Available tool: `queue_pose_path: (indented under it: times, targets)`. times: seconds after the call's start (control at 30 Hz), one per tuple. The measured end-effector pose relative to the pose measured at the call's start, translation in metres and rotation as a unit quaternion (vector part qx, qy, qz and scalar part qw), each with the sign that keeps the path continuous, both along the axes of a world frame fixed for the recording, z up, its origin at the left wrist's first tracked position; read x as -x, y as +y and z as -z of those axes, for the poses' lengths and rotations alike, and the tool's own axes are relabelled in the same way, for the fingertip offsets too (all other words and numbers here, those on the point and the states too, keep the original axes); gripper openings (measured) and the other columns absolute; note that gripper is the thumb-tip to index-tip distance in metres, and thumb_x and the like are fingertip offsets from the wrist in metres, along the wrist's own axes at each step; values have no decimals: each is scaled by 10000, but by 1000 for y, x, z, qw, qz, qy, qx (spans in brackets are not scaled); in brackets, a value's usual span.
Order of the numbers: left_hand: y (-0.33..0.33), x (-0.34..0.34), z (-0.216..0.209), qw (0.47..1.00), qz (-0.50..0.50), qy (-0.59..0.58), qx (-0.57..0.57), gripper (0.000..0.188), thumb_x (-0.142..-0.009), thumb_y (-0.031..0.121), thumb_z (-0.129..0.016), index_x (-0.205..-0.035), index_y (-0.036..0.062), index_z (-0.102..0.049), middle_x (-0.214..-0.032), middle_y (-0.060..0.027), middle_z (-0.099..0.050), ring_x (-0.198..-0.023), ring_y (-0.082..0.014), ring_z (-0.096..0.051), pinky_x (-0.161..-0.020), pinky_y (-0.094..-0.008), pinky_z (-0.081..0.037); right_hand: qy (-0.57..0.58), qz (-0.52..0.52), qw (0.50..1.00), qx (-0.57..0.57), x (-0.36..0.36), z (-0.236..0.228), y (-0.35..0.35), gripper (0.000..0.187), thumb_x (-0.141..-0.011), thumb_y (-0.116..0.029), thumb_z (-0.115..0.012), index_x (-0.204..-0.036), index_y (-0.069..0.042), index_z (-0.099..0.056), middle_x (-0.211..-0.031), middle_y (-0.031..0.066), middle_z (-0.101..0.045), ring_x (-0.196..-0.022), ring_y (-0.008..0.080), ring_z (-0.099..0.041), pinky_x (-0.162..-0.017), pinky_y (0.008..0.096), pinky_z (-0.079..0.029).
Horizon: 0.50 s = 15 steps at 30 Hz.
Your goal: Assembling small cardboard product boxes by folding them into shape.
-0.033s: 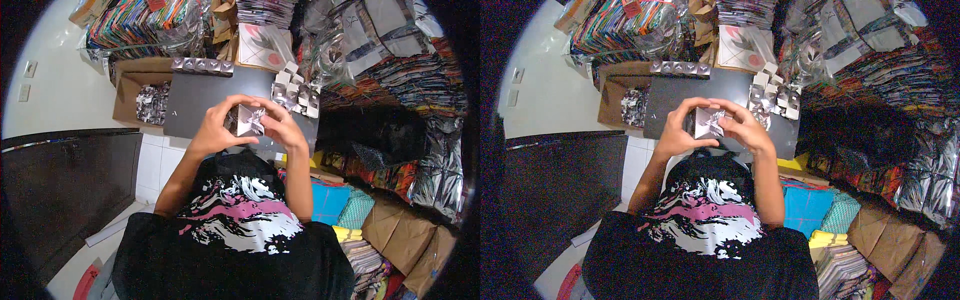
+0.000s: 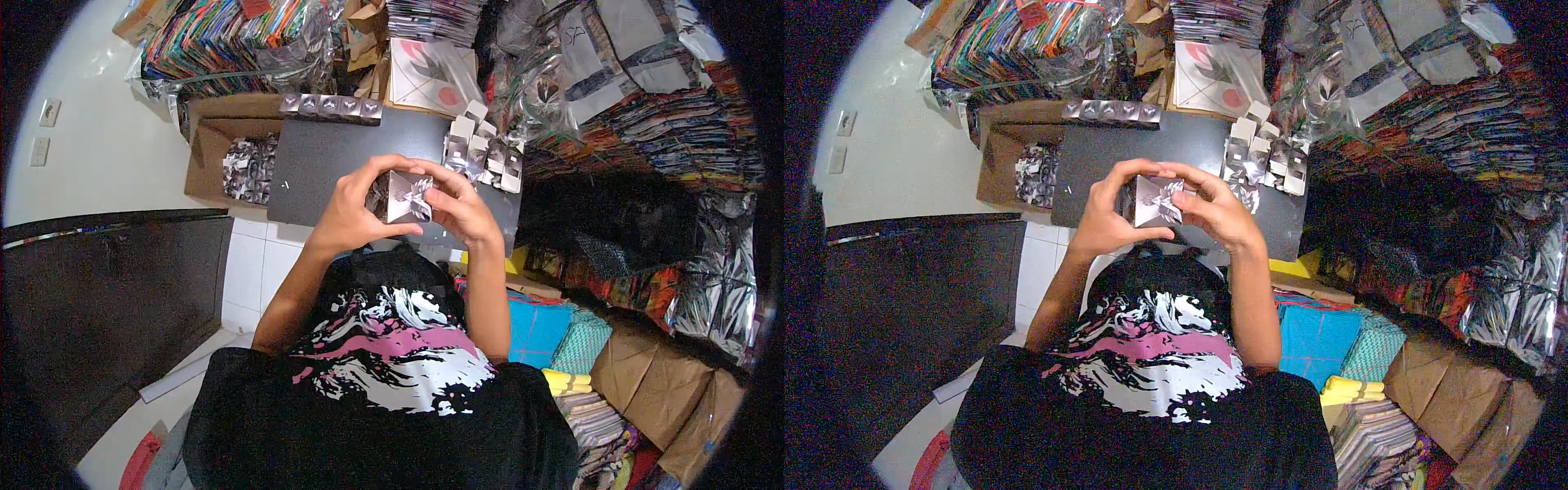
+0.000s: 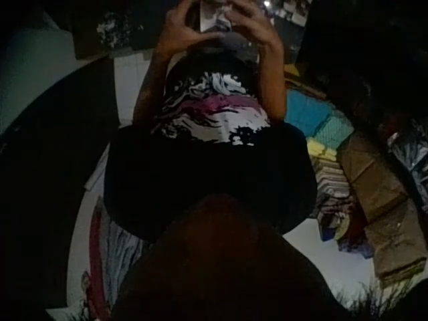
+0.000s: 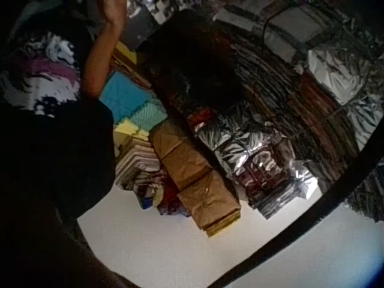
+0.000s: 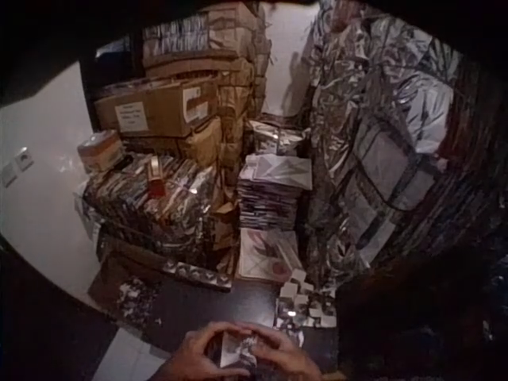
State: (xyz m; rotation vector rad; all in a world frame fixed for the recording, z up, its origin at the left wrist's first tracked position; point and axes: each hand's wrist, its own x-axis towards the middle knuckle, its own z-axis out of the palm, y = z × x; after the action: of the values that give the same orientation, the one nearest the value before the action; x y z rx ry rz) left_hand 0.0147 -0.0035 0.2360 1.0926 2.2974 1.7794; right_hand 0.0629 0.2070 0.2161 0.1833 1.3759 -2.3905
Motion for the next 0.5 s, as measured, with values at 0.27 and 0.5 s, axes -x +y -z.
queue_pose_path:
  times: [0.27, 0.5]
  targets:
    - [4, -2, 2, 1000, -18, 10, 7, 791, -646, 300, -989, -1288, 47, -602, -1233, -123, -699, -1139, -283, -699, -994, -394, -544, 9, -21, 996, -81, 6, 5, 2, 463, -941, -176, -761, -1376, -51, -661, -1059, -18, -688, -822, 41, -567, -655, 204, -460]
    - [-1, 0, 6, 1000, -26, -12, 10, 803, -638, 310, -991, -1289, 46, -602, -1236, -127, -696, -1139, -289, -698, -992, -397, -544, 4, -33, 993, -117, 4, -8, 1, 471, -946, -132, -746, -1395, -29, -649, -1270, 39, -693, -993, 74, -631, -867, 250, -534]
